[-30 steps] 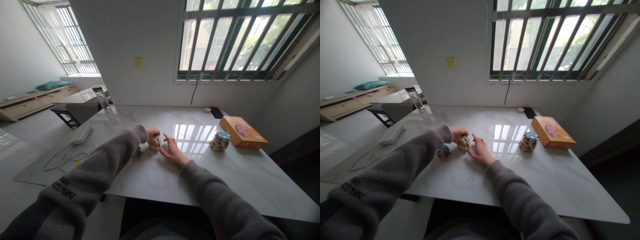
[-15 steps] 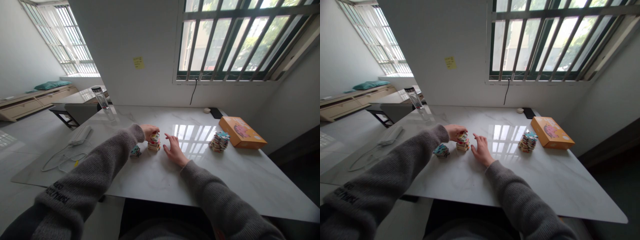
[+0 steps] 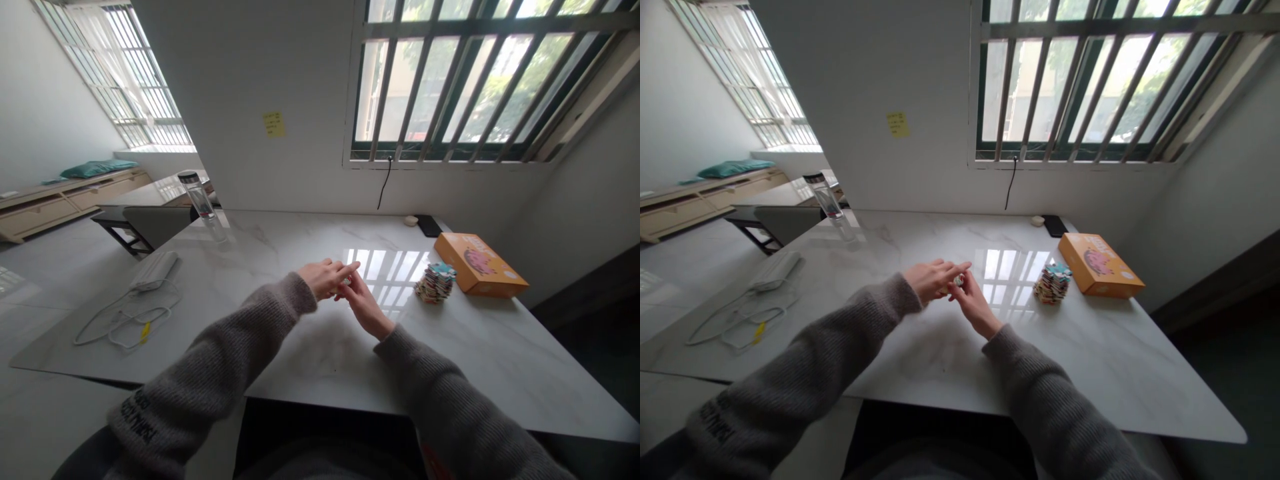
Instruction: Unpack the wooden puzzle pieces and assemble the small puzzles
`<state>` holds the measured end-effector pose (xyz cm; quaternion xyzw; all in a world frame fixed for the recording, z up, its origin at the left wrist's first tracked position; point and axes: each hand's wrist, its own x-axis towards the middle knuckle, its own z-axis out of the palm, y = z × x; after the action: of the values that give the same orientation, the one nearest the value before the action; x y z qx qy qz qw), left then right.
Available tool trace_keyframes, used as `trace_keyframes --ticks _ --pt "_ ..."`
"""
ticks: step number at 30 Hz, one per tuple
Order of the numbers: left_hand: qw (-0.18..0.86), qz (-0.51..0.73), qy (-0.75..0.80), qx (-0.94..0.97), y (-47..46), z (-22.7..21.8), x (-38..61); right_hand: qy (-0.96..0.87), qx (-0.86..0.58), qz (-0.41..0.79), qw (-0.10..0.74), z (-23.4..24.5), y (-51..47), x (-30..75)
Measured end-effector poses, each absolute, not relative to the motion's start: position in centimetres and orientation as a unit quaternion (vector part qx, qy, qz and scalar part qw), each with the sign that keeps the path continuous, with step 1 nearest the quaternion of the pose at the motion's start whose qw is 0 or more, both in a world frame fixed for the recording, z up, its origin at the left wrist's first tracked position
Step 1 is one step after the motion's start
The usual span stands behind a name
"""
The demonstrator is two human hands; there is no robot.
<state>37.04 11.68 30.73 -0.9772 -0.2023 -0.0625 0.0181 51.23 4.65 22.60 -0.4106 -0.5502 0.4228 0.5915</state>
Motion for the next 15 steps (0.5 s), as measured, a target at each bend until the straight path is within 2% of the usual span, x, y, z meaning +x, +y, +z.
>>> trace_keyframes --ticks 6,10,15 --pt "0.038 -0.067 -0.209 -0.975 10.1 28.9 39.1 -0.524 -0.466 0.388 0.598 21.2 5.2 53.6" --pt "0.04 -0.086 -0.235 -0.967 11.1 28.4 38.2 -0.558 -0.573 0.32 0.508 20.2 6.3 56.3" --pt "-0.013 -0.088 -0.259 -0.962 14.1 29.0 34.9 -0.58 -0.682 0.205 0.396 19.8 7.5 58.4"
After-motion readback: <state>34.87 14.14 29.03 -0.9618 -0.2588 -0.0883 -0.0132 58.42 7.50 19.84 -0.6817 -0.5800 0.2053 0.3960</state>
